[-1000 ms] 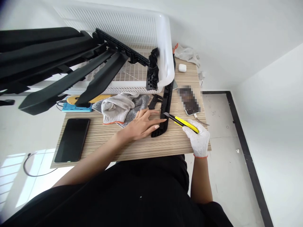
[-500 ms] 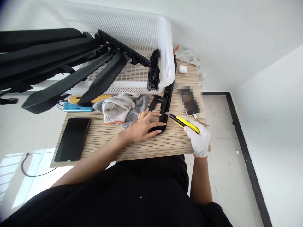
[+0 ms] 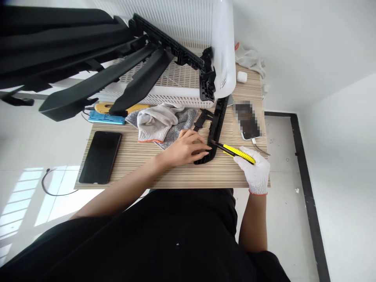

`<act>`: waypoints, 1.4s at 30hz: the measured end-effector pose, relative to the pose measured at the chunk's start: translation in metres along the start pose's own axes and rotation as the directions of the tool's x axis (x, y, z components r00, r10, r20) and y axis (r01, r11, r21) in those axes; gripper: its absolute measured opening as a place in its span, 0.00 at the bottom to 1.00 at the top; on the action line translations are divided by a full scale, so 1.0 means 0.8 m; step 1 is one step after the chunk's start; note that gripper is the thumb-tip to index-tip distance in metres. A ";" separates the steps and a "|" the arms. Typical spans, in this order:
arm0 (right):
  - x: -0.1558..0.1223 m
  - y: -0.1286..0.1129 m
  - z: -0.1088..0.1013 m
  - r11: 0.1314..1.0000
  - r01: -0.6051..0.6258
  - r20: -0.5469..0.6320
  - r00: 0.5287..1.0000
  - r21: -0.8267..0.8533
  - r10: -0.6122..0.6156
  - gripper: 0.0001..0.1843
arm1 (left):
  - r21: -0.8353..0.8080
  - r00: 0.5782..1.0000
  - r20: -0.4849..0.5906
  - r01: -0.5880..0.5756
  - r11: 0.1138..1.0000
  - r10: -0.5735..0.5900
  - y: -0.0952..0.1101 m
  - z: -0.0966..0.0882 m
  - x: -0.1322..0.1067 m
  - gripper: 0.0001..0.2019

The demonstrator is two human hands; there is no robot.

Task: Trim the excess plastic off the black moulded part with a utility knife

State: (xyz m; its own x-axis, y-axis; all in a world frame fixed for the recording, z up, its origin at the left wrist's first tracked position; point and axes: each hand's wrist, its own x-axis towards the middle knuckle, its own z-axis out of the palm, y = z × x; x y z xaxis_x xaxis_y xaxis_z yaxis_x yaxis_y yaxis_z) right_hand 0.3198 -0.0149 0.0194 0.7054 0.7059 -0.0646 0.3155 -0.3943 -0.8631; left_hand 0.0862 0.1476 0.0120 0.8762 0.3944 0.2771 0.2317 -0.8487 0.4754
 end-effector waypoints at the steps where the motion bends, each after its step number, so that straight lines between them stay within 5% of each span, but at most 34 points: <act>1: 0.000 0.000 -0.001 1.000 -0.001 -0.011 1.000 0.015 0.001 0.23 | 0.000 1.000 0.011 0.010 1.000 -0.010 0.000 0.000 0.000 0.15; 6: 0.002 0.001 -0.002 0.990 -0.028 -0.093 0.995 0.139 0.041 0.22 | 0.006 0.996 0.053 0.067 0.998 -0.067 0.001 -0.001 0.000 0.20; 18: 0.001 0.000 -0.002 0.998 -0.052 -0.120 0.991 0.045 0.057 0.23 | -0.006 0.991 0.097 0.097 0.995 -0.096 0.004 -0.003 -0.003 0.21; 27: 0.002 -0.005 -0.005 0.983 0.109 0.126 0.988 -0.149 -0.091 0.27 | -0.008 0.988 0.136 0.077 0.997 -0.076 0.007 -0.007 -0.004 0.23; 32: 0.001 0.003 -0.002 0.979 0.094 0.028 0.995 -0.181 -0.091 0.27 | -0.011 0.989 0.132 0.073 0.997 -0.071 0.006 -0.006 -0.006 0.23; 42: -0.002 0.006 -0.009 0.981 0.098 0.097 0.992 -0.165 -0.083 0.26 | -0.006 0.992 0.113 0.063 0.998 -0.062 0.008 -0.008 -0.008 0.23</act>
State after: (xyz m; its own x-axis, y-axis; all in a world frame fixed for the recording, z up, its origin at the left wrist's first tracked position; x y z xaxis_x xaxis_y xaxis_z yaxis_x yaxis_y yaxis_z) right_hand 0.3249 -0.0219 0.0190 0.6118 0.7900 -0.0410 0.4837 -0.4145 -0.7709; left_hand 0.0795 0.1419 0.0184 0.9023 0.4037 0.1511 0.2837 -0.8201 0.4969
